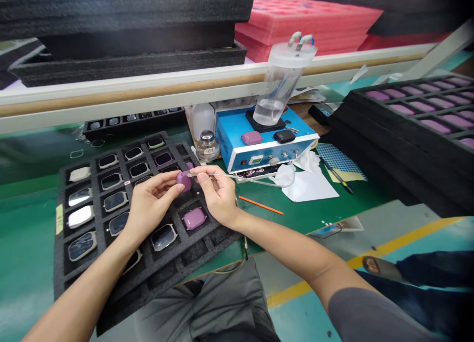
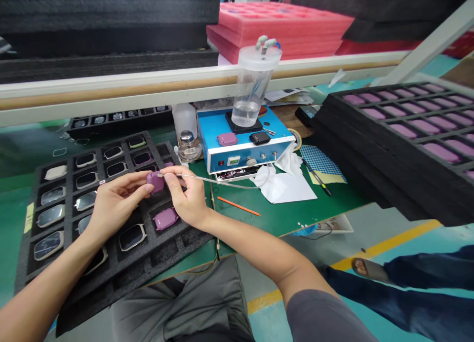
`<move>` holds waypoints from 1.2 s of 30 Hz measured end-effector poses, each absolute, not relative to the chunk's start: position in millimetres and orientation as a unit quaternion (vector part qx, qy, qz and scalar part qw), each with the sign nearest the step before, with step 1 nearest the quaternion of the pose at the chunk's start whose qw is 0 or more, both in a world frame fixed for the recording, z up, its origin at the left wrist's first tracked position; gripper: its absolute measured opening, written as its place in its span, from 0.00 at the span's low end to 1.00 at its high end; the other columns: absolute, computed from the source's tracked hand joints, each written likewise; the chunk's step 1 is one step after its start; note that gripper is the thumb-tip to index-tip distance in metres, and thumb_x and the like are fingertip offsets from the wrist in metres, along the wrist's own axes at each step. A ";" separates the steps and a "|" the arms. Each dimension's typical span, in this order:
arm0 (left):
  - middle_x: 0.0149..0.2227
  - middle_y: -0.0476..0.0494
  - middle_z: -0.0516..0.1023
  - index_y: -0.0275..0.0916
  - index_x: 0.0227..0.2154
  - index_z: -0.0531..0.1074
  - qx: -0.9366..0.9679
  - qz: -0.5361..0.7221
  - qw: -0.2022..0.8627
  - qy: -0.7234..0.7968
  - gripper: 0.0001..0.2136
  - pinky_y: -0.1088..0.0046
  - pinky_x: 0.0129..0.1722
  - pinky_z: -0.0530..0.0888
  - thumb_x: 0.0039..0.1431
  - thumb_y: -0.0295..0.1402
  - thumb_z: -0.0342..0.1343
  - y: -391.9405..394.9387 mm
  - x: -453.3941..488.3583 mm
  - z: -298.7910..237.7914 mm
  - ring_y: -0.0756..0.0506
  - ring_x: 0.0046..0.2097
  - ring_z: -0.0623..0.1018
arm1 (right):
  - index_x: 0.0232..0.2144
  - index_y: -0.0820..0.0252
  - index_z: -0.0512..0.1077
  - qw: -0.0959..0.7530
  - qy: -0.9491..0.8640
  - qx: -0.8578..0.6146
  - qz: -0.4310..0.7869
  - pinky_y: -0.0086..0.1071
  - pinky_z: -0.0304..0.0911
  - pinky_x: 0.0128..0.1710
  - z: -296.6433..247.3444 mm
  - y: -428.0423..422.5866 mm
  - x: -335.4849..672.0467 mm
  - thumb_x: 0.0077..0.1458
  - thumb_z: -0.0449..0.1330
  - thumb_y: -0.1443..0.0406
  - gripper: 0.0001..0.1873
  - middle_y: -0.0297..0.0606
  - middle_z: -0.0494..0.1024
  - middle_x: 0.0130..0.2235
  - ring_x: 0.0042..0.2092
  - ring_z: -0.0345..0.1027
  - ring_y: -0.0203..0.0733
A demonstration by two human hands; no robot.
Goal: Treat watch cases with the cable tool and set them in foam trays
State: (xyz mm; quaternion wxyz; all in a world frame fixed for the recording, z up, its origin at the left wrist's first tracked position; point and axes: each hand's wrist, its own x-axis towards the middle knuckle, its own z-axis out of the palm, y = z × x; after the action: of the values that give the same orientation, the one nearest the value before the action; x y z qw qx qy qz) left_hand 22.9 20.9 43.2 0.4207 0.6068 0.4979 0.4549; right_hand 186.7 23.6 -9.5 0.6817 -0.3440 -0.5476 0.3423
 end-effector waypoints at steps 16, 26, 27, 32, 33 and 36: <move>0.40 0.38 0.86 0.35 0.43 0.82 0.588 0.462 0.447 0.491 0.22 0.62 0.47 0.83 0.47 0.42 0.74 19.1 24.4 42.3 0.40 0.41 0.85 | 0.42 0.55 0.77 0.676 -0.547 -0.355 0.344 0.30 0.77 0.42 -13.4 21.2 186.3 0.67 0.58 0.55 0.13 0.38 0.83 0.43 0.42 0.79 0.37; 0.41 0.37 0.86 0.34 0.44 0.82 0.595 0.461 0.448 0.482 0.22 0.63 0.48 0.83 0.49 0.41 0.73 18.9 23.1 39.3 0.40 0.42 0.85 | 0.43 0.55 0.76 0.676 -0.543 -0.352 0.352 0.32 0.77 0.44 -17.2 21.7 186.1 0.67 0.58 0.54 0.13 0.39 0.82 0.44 0.43 0.79 0.38; 0.41 0.37 0.86 0.34 0.44 0.82 0.596 0.462 0.447 0.481 0.22 0.63 0.47 0.83 0.49 0.41 0.73 19.0 22.9 39.0 0.40 0.42 0.85 | 0.43 0.55 0.76 0.677 -0.543 -0.351 0.351 0.32 0.77 0.44 -17.2 21.6 186.1 0.67 0.58 0.54 0.13 0.39 0.82 0.44 0.43 0.79 0.38; 0.42 0.38 0.86 0.34 0.45 0.81 0.608 0.463 0.438 0.473 0.20 0.65 0.47 0.83 0.52 0.39 0.72 19.4 21.9 37.5 0.41 0.42 0.85 | 0.43 0.55 0.76 0.679 -0.544 -0.350 0.348 0.32 0.77 0.44 -17.2 21.5 186.0 0.67 0.58 0.55 0.13 0.39 0.83 0.44 0.43 0.79 0.38; 0.42 0.38 0.86 0.33 0.45 0.81 0.610 0.462 0.437 0.471 0.20 0.65 0.47 0.83 0.52 0.39 0.72 19.5 21.7 37.3 0.41 0.42 0.85 | 0.43 0.55 0.76 0.679 -0.543 -0.349 0.349 0.32 0.77 0.44 -17.4 21.5 185.9 0.67 0.58 0.55 0.13 0.38 0.83 0.44 0.43 0.79 0.38; 0.42 0.38 0.86 0.33 0.46 0.81 0.615 0.461 0.437 0.468 0.20 0.66 0.46 0.83 0.53 0.38 0.71 19.8 21.2 36.6 0.42 0.42 0.85 | 0.43 0.55 0.77 0.681 -0.543 -0.346 0.349 0.31 0.77 0.43 -17.7 21.7 185.8 0.67 0.58 0.55 0.12 0.38 0.83 0.44 0.43 0.79 0.38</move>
State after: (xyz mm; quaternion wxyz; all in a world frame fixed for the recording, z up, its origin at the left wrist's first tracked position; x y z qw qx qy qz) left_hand 21.2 19.8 36.6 0.4365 0.6149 0.4679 0.4610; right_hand 185.8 21.7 -17.7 0.6809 -0.3461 -0.5429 0.3491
